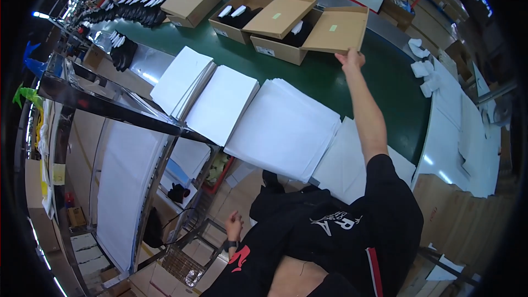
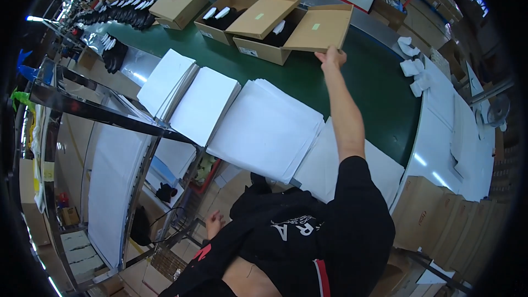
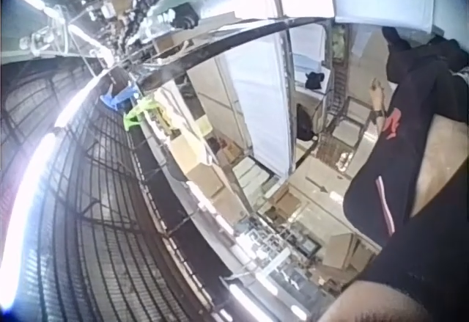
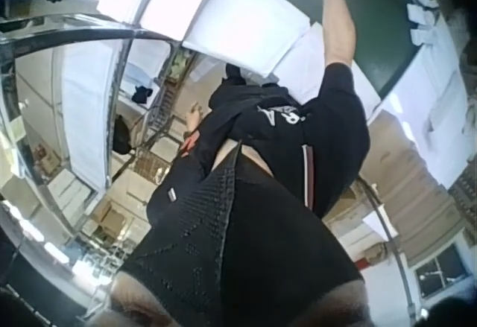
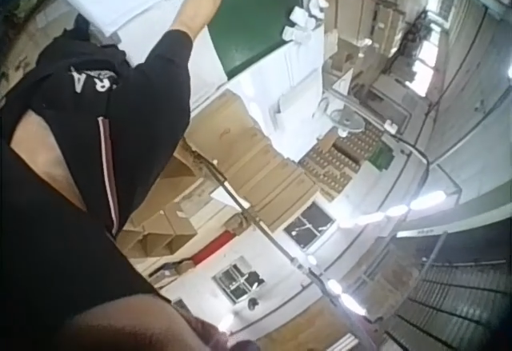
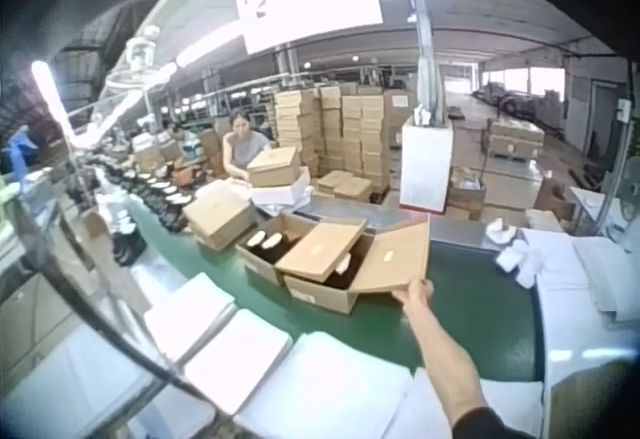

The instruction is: Packing manufactured shoes into boxes with tissue paper.

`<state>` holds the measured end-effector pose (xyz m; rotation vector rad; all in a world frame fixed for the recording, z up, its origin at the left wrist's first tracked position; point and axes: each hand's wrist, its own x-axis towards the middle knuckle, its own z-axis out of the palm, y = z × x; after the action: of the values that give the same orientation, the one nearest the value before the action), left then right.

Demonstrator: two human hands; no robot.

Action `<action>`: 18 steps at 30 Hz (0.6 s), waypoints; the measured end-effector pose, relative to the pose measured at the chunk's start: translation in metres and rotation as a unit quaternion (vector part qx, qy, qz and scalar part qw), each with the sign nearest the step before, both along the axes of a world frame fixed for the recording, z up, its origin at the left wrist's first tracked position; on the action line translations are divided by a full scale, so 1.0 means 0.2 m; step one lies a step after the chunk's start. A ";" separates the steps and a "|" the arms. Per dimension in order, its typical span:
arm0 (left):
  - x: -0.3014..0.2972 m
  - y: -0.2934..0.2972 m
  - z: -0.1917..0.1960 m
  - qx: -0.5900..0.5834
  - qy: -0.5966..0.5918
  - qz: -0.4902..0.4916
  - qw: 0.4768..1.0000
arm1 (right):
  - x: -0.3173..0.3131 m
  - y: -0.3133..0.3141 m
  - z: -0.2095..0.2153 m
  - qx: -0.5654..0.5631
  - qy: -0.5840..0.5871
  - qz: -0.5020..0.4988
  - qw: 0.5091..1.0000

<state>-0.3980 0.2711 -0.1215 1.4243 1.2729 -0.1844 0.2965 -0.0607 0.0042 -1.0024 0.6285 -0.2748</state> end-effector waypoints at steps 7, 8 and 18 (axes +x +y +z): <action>0.86 0.02 0.16 0.172 -0.283 -0.262 0.907 | -0.54 -0.70 0.33 0.021 0.013 0.022 0.999; 0.97 0.03 0.21 0.156 -0.286 -0.281 0.903 | -0.66 -0.81 0.36 0.021 0.002 0.058 0.998; 1.28 -0.08 0.43 0.016 -0.188 -0.697 0.692 | -2.36 -1.65 0.35 -0.054 0.107 0.062 0.991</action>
<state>-0.1426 0.2550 -0.0349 2.0494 -0.3842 -0.8241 -0.1751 -0.3903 0.0745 -1.1811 0.7480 -0.0931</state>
